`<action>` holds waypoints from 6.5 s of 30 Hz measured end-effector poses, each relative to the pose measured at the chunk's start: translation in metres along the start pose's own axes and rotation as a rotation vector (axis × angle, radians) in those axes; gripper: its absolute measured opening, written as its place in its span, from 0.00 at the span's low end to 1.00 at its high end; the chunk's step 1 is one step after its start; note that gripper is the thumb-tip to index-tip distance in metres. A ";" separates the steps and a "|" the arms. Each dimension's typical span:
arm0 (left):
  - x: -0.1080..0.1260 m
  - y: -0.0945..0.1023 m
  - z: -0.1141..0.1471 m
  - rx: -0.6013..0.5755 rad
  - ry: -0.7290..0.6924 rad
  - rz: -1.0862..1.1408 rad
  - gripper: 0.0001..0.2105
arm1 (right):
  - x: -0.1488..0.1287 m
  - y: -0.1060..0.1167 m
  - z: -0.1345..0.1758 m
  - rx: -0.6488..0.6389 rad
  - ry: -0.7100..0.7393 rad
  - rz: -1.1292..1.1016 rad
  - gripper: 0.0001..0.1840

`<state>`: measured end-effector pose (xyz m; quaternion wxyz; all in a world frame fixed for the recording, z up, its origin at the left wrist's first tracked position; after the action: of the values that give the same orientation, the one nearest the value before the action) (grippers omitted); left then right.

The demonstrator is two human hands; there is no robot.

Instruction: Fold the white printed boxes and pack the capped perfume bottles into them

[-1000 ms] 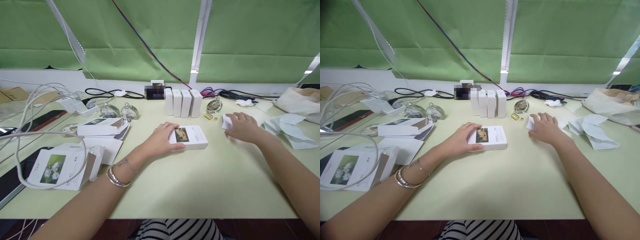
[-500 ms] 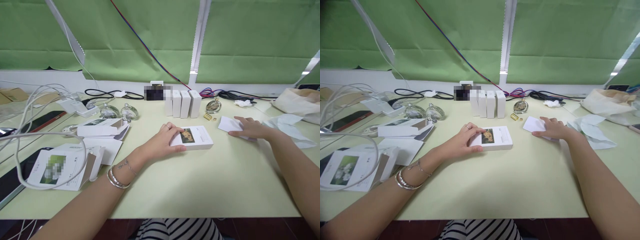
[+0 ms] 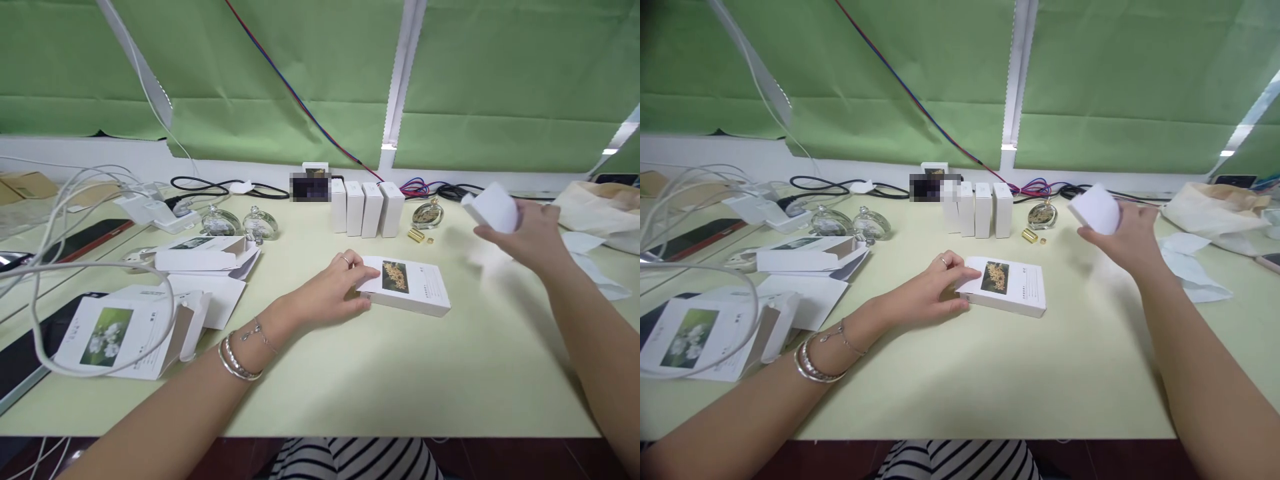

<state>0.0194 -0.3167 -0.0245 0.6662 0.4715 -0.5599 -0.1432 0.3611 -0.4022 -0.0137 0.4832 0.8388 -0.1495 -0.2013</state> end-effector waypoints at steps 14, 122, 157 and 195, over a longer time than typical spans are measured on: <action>-0.008 -0.003 -0.006 0.158 0.004 0.763 0.27 | -0.125 -0.014 0.069 -0.132 1.043 -0.257 0.48; -0.002 0.000 -0.003 -0.028 -0.056 -0.438 0.34 | -0.113 -0.012 0.059 -0.607 0.199 -0.832 0.11; 0.008 0.007 0.003 -0.032 0.008 -0.441 0.33 | -0.121 -0.016 0.072 -0.846 0.430 -0.927 0.39; 0.008 0.001 0.000 0.012 0.043 -0.437 0.31 | -0.124 -0.015 0.074 -0.768 0.492 -0.787 0.42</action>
<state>0.0217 -0.3214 -0.0186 0.6282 0.5884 -0.4309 -0.2709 0.2179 -0.3946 -0.0362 0.6613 0.6186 0.3717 -0.2045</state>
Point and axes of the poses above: each hand's wrist, its own z-axis away from the middle knuckle, its own y-axis out of the back of the hand, x = y × z, the point moved 1 cm from there along -z, towards the middle knuckle, and after that the axes turned 3 degrees about y, right-handed, at the moved point
